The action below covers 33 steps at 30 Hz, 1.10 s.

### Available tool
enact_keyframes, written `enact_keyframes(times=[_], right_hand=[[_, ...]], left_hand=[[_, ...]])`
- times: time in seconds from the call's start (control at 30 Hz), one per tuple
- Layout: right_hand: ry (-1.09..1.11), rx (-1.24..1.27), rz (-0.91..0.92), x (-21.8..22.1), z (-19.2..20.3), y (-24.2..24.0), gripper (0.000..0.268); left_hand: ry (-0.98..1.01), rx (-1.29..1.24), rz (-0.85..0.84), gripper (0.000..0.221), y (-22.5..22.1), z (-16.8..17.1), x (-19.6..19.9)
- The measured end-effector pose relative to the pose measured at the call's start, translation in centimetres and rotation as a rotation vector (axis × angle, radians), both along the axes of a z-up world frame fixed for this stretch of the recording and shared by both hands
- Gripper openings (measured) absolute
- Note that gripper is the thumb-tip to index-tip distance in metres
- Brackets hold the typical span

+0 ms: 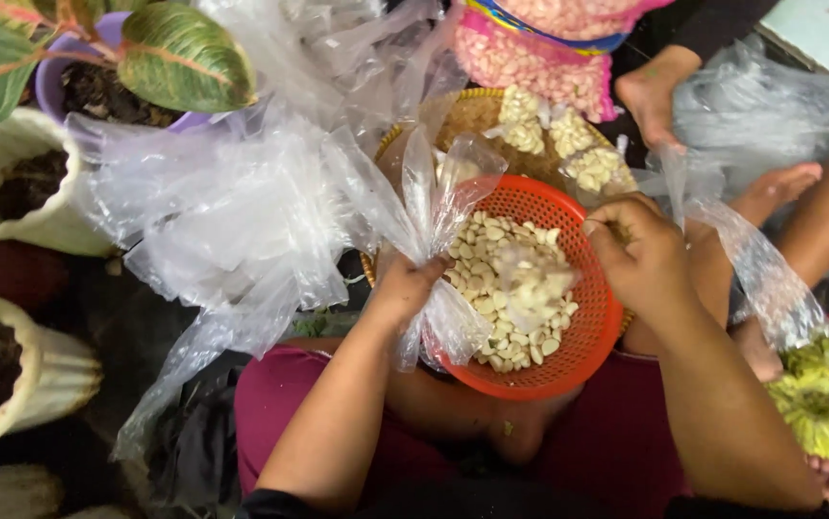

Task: The person scoops peeled garlic cloves from a large basket into small plastic bags by hand and using a large spoon.

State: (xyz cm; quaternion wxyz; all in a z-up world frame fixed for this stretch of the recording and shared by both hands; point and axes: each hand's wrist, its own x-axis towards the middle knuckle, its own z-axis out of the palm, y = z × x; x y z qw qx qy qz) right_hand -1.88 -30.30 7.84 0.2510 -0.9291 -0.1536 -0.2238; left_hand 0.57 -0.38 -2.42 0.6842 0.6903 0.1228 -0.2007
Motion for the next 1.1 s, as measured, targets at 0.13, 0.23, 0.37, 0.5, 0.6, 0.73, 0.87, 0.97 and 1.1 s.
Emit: enact_keyframes(times=[0.13, 0.23, 0.37, 0.5, 0.6, 0.73, 0.87, 0.97, 1.1], right_hand=[[0.356, 0.060, -0.204, 1.2, -6.5, -2.2, 0.018], [0.587, -0.021, -0.345, 2.2, -13.3, -4.9, 0.023], [0.753, 0.208, -0.354, 0.3, -10.0, 0.4, 0.030], [0.800, 0.108, -0.352, 1.5, -12.4, -1.8, 0.030], [0.852, 0.174, -0.295, 2.0, -14.3, -4.4, 0.032], [0.880, 0.007, -0.254, 1.6, -15.3, -6.1, 0.026], [0.883, 0.026, -0.314, 0.8, -20.2, -7.9, 0.032], [0.852, 0.146, -0.411, -0.3, -19.0, -7.6, 0.029], [0.858, 0.100, -0.429, -1.0, -17.0, -6.9, 0.026]], left_hand=[[0.006, -0.010, 0.007, 0.045, -0.1, -3.9, -0.4], [0.002, 0.007, -0.010, 0.048, 0.3, -4.9, -0.2], [-0.045, 0.107, -0.094, 0.051, 0.5, 2.6, -1.0], [-0.044, 0.039, -0.114, 0.052, -0.1, 1.0, -1.2], [-0.019, 0.028, -0.114, 0.052, 0.3, -0.9, -1.4], [-0.040, 0.031, -0.131, 0.052, 0.1, 1.2, -1.1], [-0.054, 0.031, -0.118, 0.052, 0.2, -1.1, -0.8], [-0.040, 0.071, -0.140, 0.055, 0.5, -0.8, -0.8], [-0.083, 0.068, -0.146, 0.053, 0.5, 2.2, -0.9]])
